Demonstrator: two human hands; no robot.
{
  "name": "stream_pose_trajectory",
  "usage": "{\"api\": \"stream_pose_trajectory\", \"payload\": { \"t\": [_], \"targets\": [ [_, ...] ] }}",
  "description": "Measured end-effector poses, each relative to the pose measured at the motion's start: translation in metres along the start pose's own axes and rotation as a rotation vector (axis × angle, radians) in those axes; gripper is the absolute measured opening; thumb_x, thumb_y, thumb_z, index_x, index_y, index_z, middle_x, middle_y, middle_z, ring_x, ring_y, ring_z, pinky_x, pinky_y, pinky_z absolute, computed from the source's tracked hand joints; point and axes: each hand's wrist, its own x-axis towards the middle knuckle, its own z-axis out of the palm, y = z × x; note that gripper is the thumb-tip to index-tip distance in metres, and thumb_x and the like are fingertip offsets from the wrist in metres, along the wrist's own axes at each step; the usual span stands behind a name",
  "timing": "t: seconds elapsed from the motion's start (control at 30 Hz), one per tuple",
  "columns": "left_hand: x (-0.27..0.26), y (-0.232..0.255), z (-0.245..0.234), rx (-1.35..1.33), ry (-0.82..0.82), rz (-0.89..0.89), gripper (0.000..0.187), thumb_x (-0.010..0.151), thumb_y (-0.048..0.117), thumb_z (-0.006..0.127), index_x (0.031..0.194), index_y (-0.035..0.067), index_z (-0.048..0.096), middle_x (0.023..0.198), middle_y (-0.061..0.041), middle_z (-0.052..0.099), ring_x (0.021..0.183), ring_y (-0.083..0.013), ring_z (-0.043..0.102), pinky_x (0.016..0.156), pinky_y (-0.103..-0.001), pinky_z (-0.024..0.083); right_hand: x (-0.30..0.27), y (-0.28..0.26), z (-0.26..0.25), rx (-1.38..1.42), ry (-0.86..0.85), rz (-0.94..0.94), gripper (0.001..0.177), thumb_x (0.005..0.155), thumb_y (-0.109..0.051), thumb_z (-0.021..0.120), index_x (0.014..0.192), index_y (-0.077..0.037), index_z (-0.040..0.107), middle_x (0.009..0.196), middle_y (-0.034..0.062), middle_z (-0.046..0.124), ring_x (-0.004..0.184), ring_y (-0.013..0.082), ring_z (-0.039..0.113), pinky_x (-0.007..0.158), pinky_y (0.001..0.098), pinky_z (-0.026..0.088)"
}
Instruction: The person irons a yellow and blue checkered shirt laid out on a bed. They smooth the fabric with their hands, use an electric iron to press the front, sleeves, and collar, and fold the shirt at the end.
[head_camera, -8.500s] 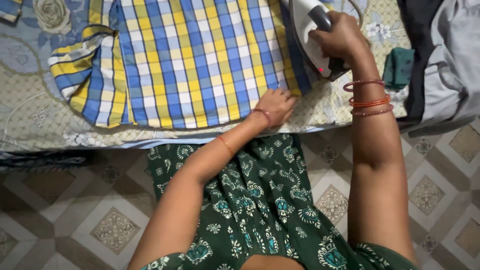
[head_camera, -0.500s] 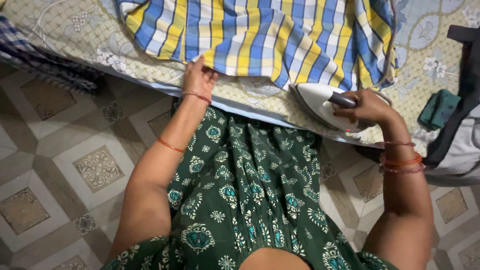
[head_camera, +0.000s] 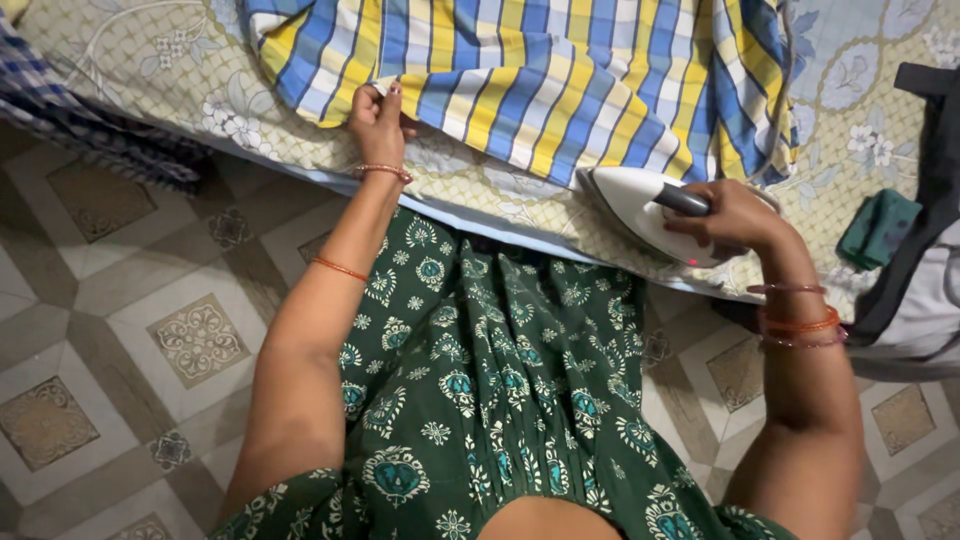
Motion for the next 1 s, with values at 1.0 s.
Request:
{"api": "stream_pose_trajectory", "payload": {
  "t": [1.0],
  "targets": [
    [-0.011,-0.013,-0.008,0.218,0.007,0.31,0.015,0.103,0.009,0.068,0.099,0.003,0.055,0.075,0.003,0.057,0.064,-0.004,0.051,0.056,-0.024,0.043,0.054,-0.176,0.034,-0.027,-0.038,-0.311,0.032,0.086,-0.028,0.077,0.108,-0.006,0.074,0.065,0.0082,0.069,0.055,0.0165,0.065,0.054,0.0345,0.052]
  ]
}}
